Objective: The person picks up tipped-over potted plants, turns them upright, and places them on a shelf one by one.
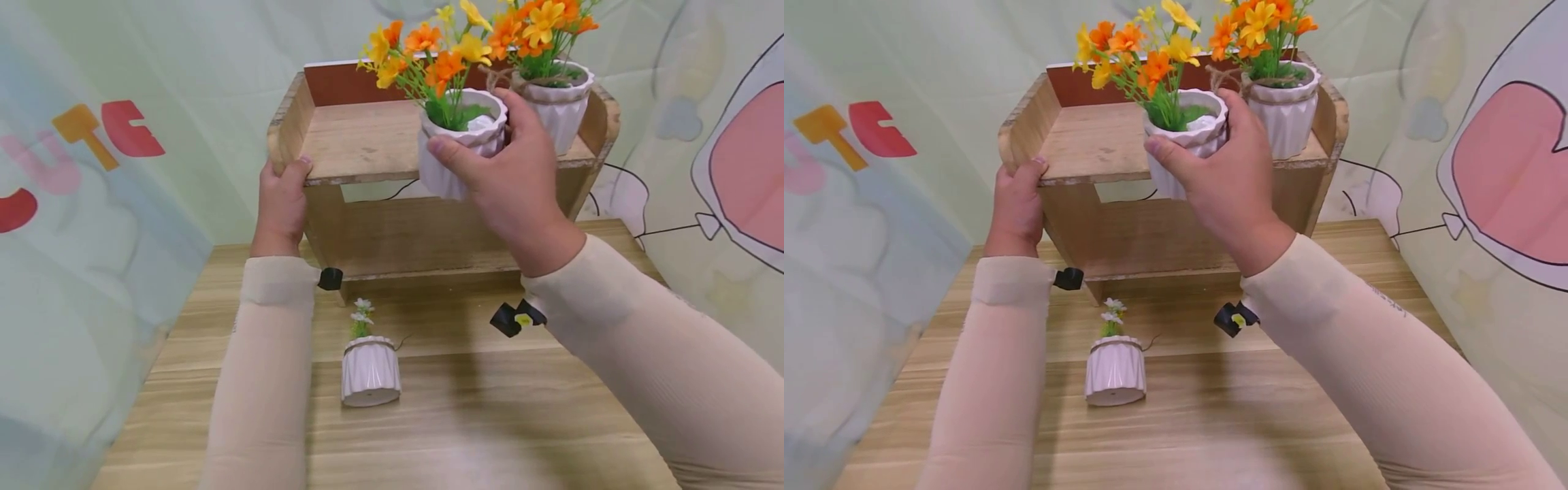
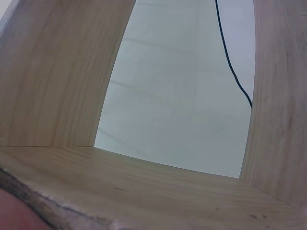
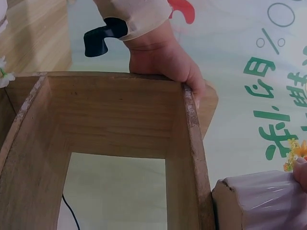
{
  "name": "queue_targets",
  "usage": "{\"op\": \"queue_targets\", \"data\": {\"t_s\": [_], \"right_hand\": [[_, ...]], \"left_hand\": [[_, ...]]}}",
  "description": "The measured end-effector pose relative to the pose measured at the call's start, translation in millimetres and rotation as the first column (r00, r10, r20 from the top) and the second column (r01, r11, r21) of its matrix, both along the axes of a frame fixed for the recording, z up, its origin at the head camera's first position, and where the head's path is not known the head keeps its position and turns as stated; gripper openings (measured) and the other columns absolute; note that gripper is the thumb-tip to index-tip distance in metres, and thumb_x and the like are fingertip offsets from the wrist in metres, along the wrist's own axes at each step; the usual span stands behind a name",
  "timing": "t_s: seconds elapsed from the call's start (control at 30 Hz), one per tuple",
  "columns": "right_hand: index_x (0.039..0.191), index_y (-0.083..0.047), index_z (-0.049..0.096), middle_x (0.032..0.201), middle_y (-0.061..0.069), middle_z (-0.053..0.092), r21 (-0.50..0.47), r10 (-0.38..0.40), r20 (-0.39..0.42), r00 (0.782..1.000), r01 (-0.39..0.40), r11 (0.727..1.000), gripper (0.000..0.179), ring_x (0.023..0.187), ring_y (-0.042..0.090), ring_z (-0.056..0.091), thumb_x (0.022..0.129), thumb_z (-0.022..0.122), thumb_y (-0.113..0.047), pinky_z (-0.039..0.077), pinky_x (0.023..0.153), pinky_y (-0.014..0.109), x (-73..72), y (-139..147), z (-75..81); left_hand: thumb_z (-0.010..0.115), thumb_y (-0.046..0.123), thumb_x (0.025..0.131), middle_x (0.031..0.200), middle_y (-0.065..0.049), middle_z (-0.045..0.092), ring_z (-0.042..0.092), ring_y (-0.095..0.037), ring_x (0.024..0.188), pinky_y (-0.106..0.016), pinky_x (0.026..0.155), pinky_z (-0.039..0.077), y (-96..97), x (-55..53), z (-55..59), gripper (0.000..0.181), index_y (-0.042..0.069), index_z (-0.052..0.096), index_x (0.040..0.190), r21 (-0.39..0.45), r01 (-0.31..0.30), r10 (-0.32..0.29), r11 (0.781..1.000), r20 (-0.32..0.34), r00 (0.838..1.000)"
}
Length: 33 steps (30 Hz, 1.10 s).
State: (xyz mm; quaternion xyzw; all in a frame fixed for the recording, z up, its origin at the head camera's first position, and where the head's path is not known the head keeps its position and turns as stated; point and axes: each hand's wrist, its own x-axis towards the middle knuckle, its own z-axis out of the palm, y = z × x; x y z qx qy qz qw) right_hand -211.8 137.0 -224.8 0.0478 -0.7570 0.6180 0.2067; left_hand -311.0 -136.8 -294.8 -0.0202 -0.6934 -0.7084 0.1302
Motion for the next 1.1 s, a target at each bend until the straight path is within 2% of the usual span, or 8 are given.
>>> {"op": "queue_targets", "data": {"t_s": [0.17,0.47,0.7,1.1], "right_hand": [[0.153,-0.018,0.048,0.144,0.002,0.057,0.010,-0.009,0.022,1.000,0.009,1.000,0.078,0.127,0.016,0.055,0.087,0.089,-0.024,0.050,0.107,0.032,-4.4,-1,2.8],[0.159,-0.017,0.041,0.150,0.001,0.053,0.064,-0.056,0.051,0.997,0.053,0.997,0.086,0.131,0.014,0.052,0.088,0.087,-0.029,0.047,0.110,0.028,-12.1,-5,3.7],[0.161,-0.016,0.038,0.152,0.002,0.052,0.060,-0.070,0.064,0.995,0.066,0.996,0.087,0.133,0.014,0.051,0.089,0.086,-0.029,0.045,0.111,0.026,-16.6,-7,5.1],[0.162,-0.015,0.036,0.154,0.001,0.050,0.061,-0.089,0.052,0.995,0.086,0.994,0.090,0.134,0.012,0.050,0.089,0.086,-0.032,0.043,0.111,0.023,-25.2,-10,4.3]], "left_hand": [[0.053,0.036,0.102,0.156,-0.010,0.048,0.048,-0.022,0.137,-0.036,0.121,0.036,-0.5,0.8,0.5,0.062,0.017,0.040,0.160,-0.035,-0.003,0.003,0.999,0.015,1.000],[0.053,0.035,0.102,0.156,-0.010,0.048,0.049,-0.022,0.137,-0.036,0.121,0.035,-1.1,1.0,0.4,0.061,0.017,0.041,0.160,-0.031,-0.007,0.007,0.999,0.015,1.000],[0.053,0.036,0.102,0.157,-0.010,0.049,0.050,-0.023,0.137,-0.039,0.121,0.036,-0.3,2.4,1.2,0.061,0.020,0.041,0.159,-0.044,-0.012,0.013,0.999,0.020,1.000],[0.054,0.035,0.102,0.156,-0.010,0.050,0.051,-0.023,0.135,-0.037,0.119,0.037,-0.2,2.4,1.0,0.060,0.017,0.044,0.158,-0.040,-0.017,0.018,0.999,0.011,1.000]]}}
